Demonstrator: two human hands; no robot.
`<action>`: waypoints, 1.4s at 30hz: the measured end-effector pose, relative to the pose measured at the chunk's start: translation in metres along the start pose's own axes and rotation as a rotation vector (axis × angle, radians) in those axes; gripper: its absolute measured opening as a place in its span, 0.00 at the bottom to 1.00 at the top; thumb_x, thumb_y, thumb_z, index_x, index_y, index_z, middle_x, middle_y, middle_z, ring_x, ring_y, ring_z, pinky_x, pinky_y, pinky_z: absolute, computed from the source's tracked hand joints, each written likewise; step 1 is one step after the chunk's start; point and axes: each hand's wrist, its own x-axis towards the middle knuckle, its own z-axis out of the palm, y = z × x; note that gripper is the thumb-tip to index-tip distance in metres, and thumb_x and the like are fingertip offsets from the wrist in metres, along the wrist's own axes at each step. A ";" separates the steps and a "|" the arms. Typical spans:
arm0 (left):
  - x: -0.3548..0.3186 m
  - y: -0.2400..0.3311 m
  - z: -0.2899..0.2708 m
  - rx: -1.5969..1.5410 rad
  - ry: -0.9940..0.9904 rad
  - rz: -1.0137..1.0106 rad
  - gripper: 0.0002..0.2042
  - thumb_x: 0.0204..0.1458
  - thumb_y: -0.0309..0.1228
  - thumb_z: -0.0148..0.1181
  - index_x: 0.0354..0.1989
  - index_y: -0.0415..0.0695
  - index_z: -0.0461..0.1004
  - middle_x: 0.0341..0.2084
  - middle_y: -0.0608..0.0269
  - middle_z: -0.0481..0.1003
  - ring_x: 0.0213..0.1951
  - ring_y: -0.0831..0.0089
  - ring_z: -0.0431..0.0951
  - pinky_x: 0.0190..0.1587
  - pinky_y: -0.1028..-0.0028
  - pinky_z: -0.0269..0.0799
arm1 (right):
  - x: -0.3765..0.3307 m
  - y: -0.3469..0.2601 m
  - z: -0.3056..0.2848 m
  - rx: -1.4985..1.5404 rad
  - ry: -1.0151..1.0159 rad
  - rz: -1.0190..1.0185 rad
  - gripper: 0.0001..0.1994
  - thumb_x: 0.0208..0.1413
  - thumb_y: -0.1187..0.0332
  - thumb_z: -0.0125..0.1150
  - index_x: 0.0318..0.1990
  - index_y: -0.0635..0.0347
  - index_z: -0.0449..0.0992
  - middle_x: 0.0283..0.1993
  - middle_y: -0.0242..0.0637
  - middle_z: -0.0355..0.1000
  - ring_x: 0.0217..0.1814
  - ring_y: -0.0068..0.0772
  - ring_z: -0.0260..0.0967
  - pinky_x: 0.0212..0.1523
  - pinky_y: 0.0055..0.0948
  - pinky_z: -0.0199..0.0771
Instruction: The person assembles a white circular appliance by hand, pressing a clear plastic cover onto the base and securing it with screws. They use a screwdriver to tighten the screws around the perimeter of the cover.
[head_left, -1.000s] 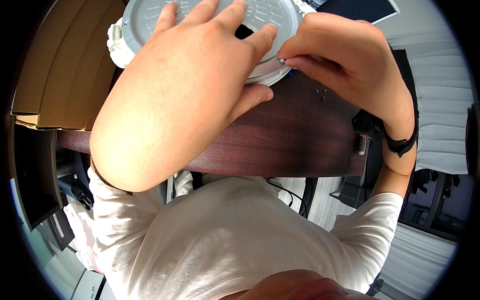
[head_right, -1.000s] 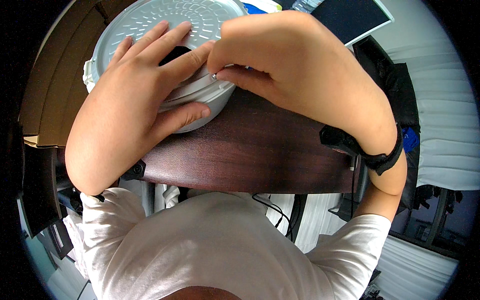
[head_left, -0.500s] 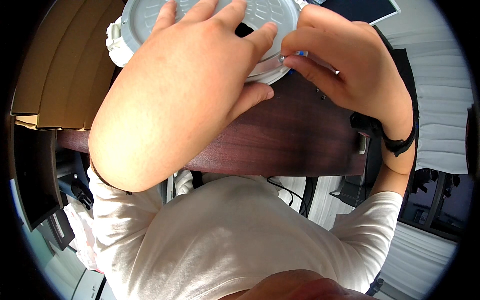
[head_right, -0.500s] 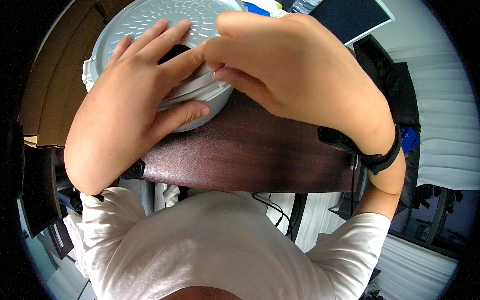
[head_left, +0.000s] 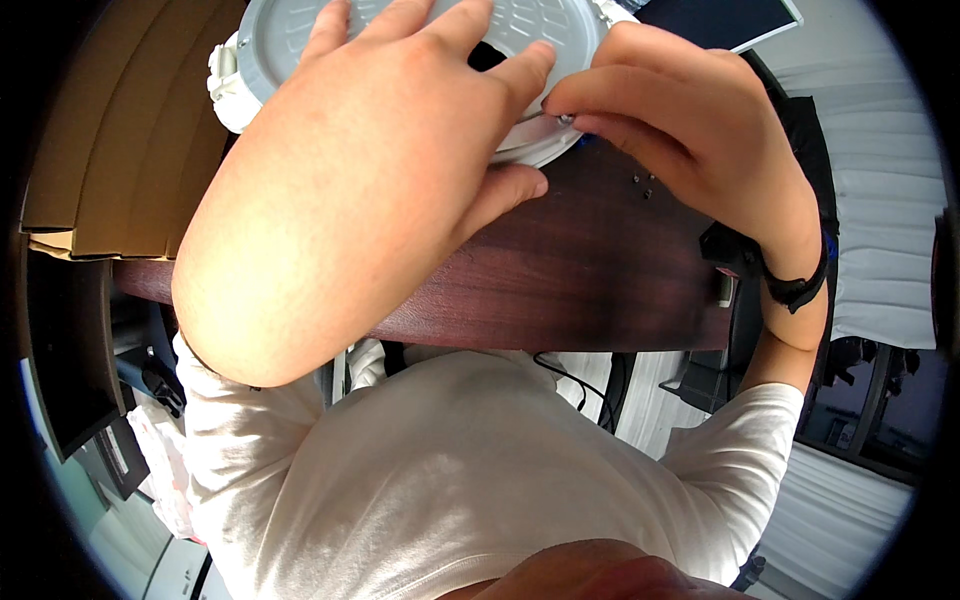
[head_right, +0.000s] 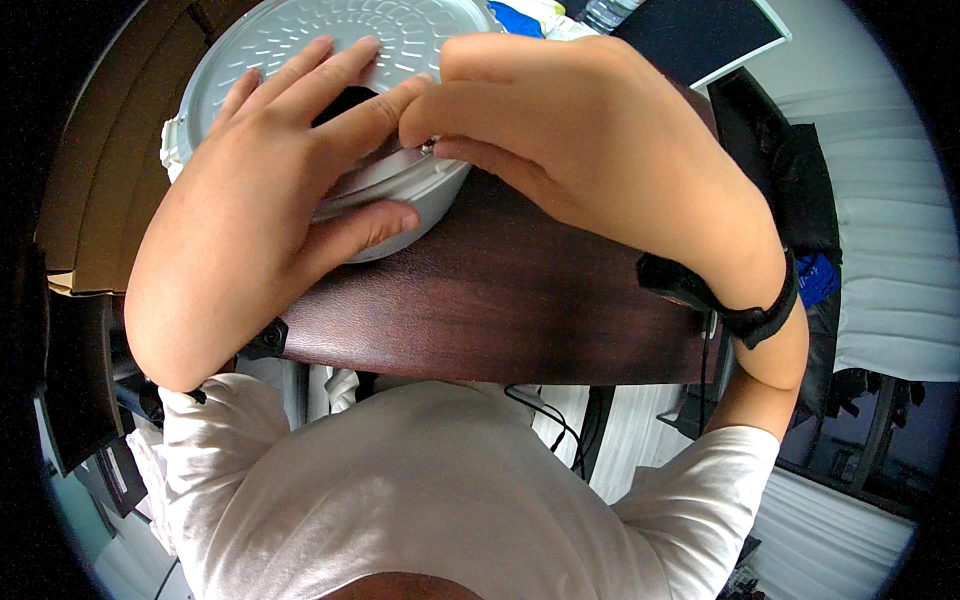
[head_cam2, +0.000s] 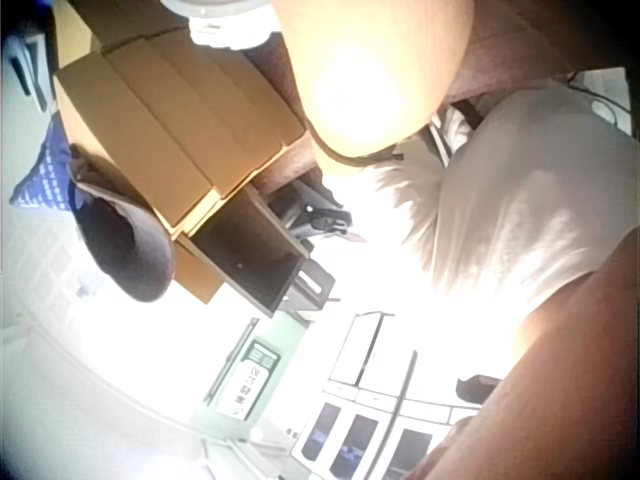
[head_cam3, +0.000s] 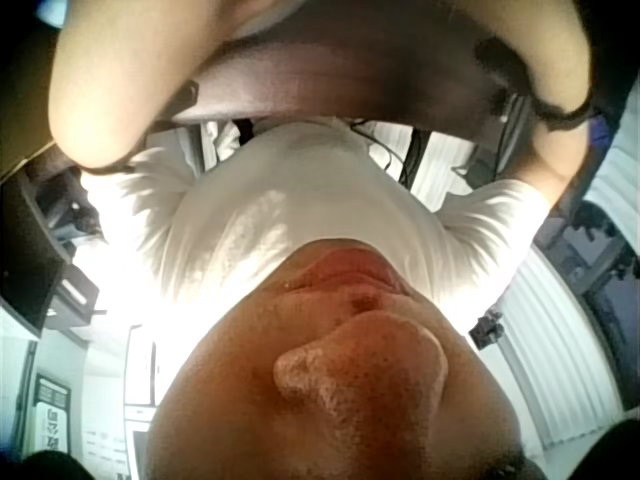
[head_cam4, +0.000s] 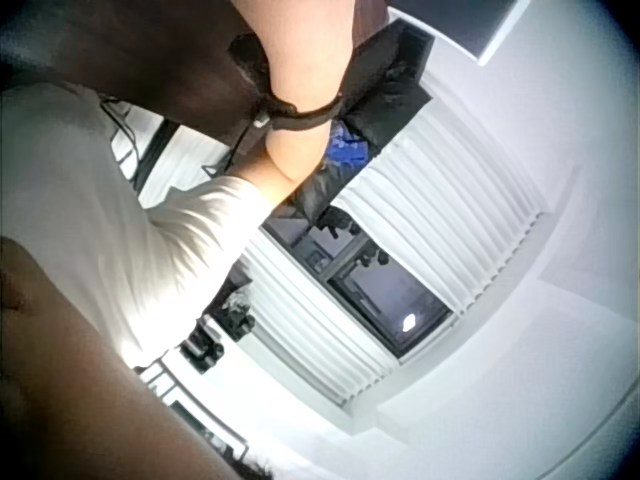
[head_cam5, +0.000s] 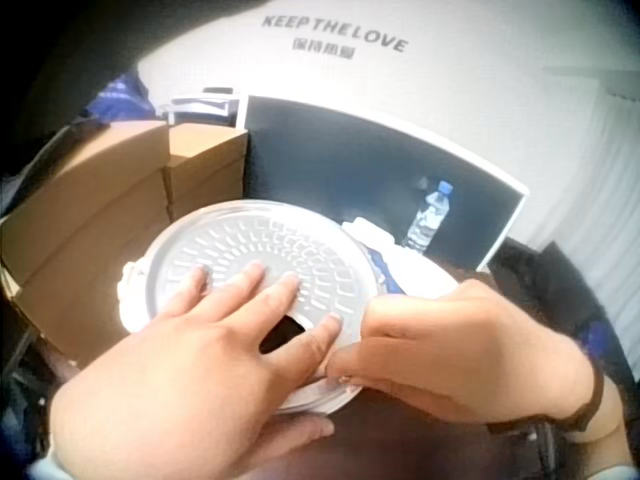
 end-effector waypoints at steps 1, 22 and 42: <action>0.000 -0.002 -0.001 -0.018 -0.027 -0.003 0.32 0.53 0.45 0.67 0.66 0.49 0.71 0.65 0.43 0.67 0.69 0.40 0.63 0.68 0.39 0.58 | -0.002 0.002 0.001 -0.014 0.009 -0.020 0.08 0.50 0.75 0.72 0.39 0.60 0.83 0.34 0.35 0.73 0.28 0.34 0.71 0.28 0.28 0.71; 0.005 0.007 -0.006 0.022 -0.081 -0.057 0.33 0.51 0.45 0.68 0.67 0.49 0.71 0.63 0.43 0.68 0.67 0.41 0.64 0.67 0.40 0.60 | -0.005 0.005 0.009 0.060 0.076 0.010 0.06 0.57 0.66 0.67 0.40 0.53 0.80 0.33 0.35 0.68 0.30 0.43 0.71 0.31 0.34 0.72; 0.002 -0.005 -0.004 -0.044 -0.081 -0.036 0.33 0.51 0.45 0.68 0.67 0.50 0.71 0.65 0.43 0.68 0.69 0.40 0.63 0.68 0.39 0.59 | -0.011 0.006 0.016 0.095 0.122 -0.002 0.08 0.52 0.77 0.72 0.40 0.60 0.84 0.36 0.34 0.75 0.31 0.27 0.72 0.30 0.23 0.71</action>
